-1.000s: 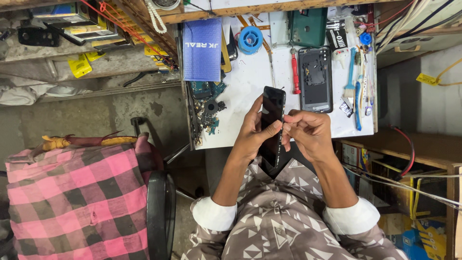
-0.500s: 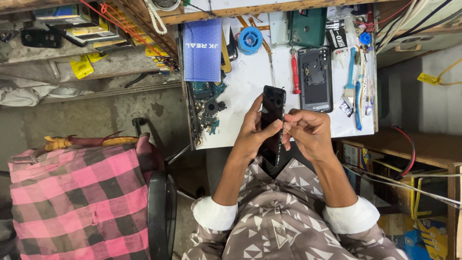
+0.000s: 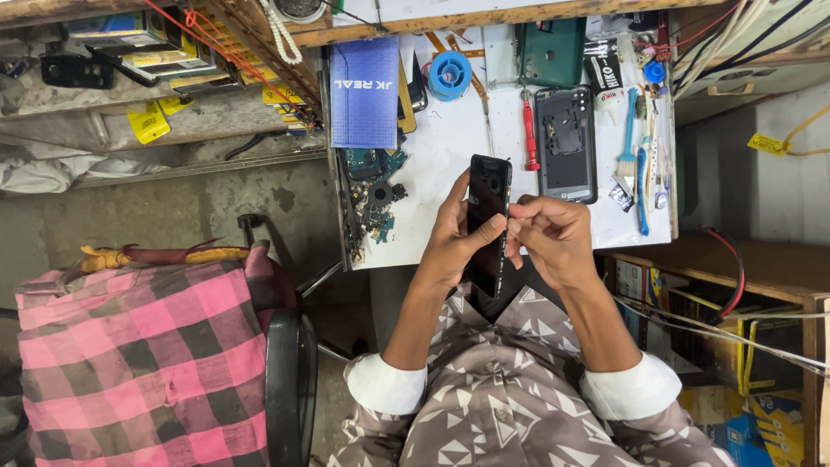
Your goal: The person works on an opened Samsung smartphone at a cluttered repair bench, prying the old battery out of the phone body by hand. They unwrap a new replacement battery from its packaging, connect and seat it inside the phone, then close the phone and power it on, holding it as the Samsung Galaxy M11 boot screen appears.
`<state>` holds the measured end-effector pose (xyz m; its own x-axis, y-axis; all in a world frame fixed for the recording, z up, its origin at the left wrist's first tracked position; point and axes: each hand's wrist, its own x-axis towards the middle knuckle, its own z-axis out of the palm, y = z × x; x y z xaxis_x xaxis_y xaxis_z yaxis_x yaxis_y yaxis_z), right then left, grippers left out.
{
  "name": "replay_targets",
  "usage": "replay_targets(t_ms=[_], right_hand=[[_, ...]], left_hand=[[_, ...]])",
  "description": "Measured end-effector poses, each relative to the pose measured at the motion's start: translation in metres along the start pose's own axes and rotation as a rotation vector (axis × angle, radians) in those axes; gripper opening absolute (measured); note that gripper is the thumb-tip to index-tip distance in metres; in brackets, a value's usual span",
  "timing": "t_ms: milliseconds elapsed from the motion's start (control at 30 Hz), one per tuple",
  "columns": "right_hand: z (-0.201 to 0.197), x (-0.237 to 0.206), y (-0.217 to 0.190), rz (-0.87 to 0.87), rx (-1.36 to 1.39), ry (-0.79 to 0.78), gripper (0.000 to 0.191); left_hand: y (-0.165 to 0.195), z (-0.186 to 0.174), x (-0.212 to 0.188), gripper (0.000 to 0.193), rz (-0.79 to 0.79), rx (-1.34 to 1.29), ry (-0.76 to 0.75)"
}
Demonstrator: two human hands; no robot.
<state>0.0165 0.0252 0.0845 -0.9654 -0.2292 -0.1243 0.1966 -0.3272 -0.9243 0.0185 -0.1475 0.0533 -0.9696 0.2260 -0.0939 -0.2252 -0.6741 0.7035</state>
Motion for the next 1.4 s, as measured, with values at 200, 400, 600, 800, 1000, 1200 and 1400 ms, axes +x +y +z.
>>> replay_targets(t_ms=[200,400,600,800,1000,1200,1400], right_hand=[[0.0,0.001,0.001,-0.002,0.007,0.004,0.012],[0.002,0.0,0.0,0.003,0.027,0.004,0.012],[0.003,-0.002,-0.002,-0.004,0.026,0.0,0.013],[0.003,-0.003,-0.004,-0.008,0.031,0.004,0.013],[0.003,-0.006,-0.004,-0.011,0.046,0.001,0.015],[0.002,-0.006,-0.004,-0.02,0.04,-0.009,0.015],[0.0,-0.008,-0.006,-0.016,0.049,-0.016,0.016]], left_hand=[[-0.001,-0.001,0.002,0.082,-0.002,0.055,0.017],[0.0,-0.001,0.0,0.081,-0.002,0.034,0.01],[0.001,0.002,-0.002,0.081,-0.004,0.038,0.021],[-0.001,0.004,-0.002,0.081,0.0,0.045,0.032],[-0.001,0.005,-0.004,0.08,0.007,0.027,0.009],[0.0,0.007,-0.005,0.081,0.008,0.04,0.026],[-0.001,0.01,-0.006,0.081,0.012,0.032,0.026]])
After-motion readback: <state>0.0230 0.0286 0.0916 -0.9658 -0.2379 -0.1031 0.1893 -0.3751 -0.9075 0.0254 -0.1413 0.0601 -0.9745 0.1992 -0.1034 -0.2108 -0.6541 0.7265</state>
